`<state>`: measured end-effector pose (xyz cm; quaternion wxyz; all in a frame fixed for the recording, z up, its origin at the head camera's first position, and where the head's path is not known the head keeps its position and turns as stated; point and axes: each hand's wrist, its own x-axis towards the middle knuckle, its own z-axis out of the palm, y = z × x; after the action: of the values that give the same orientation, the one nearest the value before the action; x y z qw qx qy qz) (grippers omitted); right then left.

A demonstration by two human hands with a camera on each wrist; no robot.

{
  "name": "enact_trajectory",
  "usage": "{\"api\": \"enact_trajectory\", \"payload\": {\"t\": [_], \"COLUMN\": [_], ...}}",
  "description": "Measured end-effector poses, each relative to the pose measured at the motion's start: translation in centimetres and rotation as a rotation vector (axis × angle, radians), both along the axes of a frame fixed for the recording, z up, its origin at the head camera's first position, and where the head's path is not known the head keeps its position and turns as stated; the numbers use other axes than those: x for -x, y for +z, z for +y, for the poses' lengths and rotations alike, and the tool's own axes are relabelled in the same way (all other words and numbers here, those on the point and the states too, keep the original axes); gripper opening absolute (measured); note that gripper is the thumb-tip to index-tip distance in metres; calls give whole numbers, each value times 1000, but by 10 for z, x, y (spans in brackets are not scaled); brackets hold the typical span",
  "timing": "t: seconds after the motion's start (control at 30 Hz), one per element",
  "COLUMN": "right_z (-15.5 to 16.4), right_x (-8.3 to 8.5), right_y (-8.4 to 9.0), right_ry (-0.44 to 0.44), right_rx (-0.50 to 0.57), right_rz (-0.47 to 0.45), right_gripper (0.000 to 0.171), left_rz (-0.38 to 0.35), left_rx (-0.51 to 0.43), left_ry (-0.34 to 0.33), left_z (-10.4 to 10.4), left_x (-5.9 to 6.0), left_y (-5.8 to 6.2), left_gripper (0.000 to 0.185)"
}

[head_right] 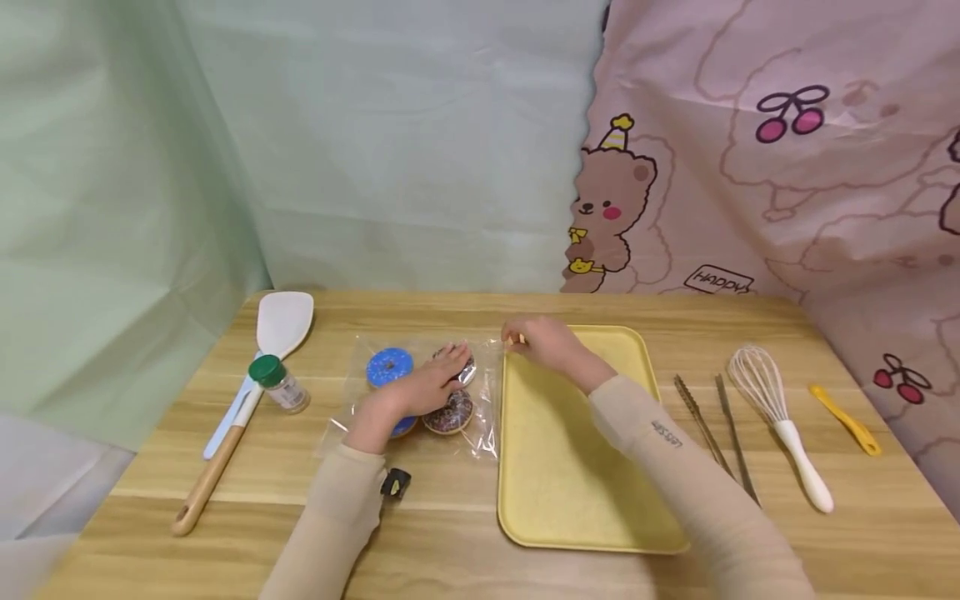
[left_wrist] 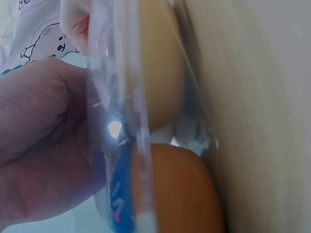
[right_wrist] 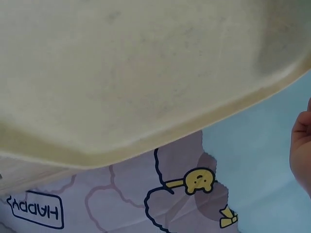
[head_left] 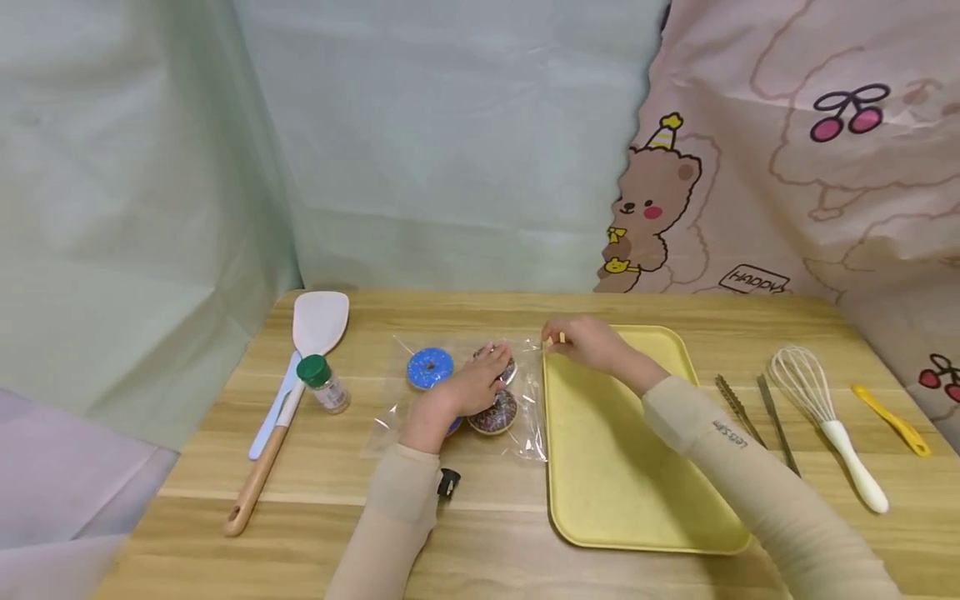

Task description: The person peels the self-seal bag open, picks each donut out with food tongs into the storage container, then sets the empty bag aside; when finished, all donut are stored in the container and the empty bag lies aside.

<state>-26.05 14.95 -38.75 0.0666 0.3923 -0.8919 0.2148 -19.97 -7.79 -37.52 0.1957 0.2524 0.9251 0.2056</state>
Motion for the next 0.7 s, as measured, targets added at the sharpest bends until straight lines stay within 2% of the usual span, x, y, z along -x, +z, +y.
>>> {"api": "enact_trajectory", "payload": {"t": [0.13,0.23,0.47,0.7], "right_z": [-1,-5,-18,-14], "right_x": [2,0,-7,-11], "right_y": [1,1,0,-1], "right_ry": [-5,13,79,69], "right_rx": [24,24,-8,-41], "right_rz": [-58,-52,39,32], "right_gripper": [19,23,11,5], "left_rz": [8,1,8,18], "left_rx": [16,35,37,18], "left_ry": [0,3,-7,-4], "left_z": [2,2,0,1], "left_x": [-1,-1,0,0], "left_y": [-1,-2,-2,-2], "left_gripper": [53,53,53,53]}}
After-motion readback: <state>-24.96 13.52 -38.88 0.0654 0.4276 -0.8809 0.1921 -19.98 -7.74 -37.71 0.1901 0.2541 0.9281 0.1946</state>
